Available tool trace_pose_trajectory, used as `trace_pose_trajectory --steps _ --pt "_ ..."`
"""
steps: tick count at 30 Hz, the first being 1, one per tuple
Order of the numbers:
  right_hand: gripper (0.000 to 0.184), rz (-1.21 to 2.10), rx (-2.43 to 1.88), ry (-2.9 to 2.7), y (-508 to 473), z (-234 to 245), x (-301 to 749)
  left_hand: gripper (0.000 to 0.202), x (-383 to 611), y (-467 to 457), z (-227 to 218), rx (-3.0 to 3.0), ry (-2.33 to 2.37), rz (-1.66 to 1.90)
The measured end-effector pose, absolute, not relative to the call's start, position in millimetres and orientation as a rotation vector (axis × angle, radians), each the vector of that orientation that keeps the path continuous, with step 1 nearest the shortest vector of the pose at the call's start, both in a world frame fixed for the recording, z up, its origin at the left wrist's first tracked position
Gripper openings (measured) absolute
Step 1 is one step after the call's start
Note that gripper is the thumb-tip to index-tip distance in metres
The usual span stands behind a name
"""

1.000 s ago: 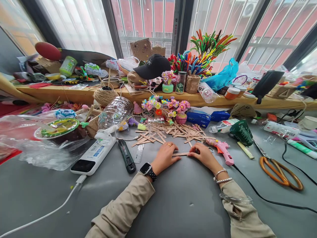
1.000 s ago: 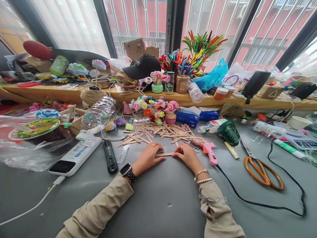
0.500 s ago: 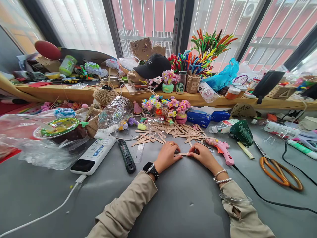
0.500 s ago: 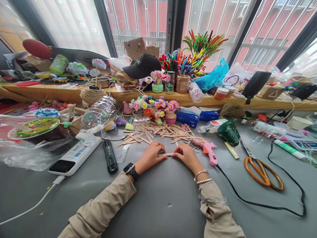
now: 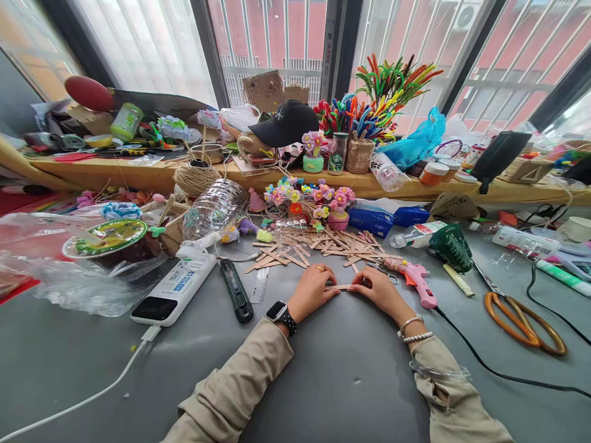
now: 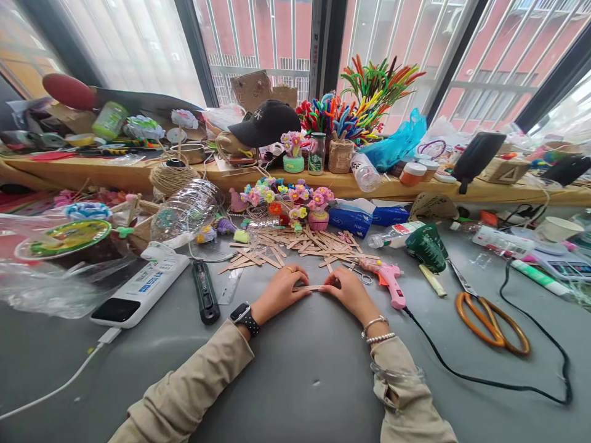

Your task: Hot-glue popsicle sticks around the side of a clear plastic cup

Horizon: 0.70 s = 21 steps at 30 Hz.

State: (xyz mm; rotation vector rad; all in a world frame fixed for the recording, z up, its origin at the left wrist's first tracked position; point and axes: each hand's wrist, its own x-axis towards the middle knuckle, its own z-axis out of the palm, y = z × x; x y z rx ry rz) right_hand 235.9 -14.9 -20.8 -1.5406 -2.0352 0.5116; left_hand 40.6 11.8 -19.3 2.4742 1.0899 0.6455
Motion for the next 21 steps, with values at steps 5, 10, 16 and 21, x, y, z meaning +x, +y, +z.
trace_pose_trajectory --steps 5,10,16,21 --pt "0.020 0.498 -1.538 -2.040 -15.0 -20.6 235.8 0.018 40.6 11.4 -18.6 2.475 1.091 0.641" --pt "0.021 0.486 -1.540 -2.043 -14.5 -21.6 236.4 0.016 40.6 11.8 -19.1 2.467 1.081 0.652" --pt "0.021 0.471 -1.530 -2.036 -15.0 -20.9 236.4 0.015 40.1 12.6 -20.4 2.474 1.064 0.664" --pt "0.021 0.472 -1.520 -2.033 -15.4 -20.7 236.1 0.014 40.2 13.2 -21.8 2.468 1.057 0.676"
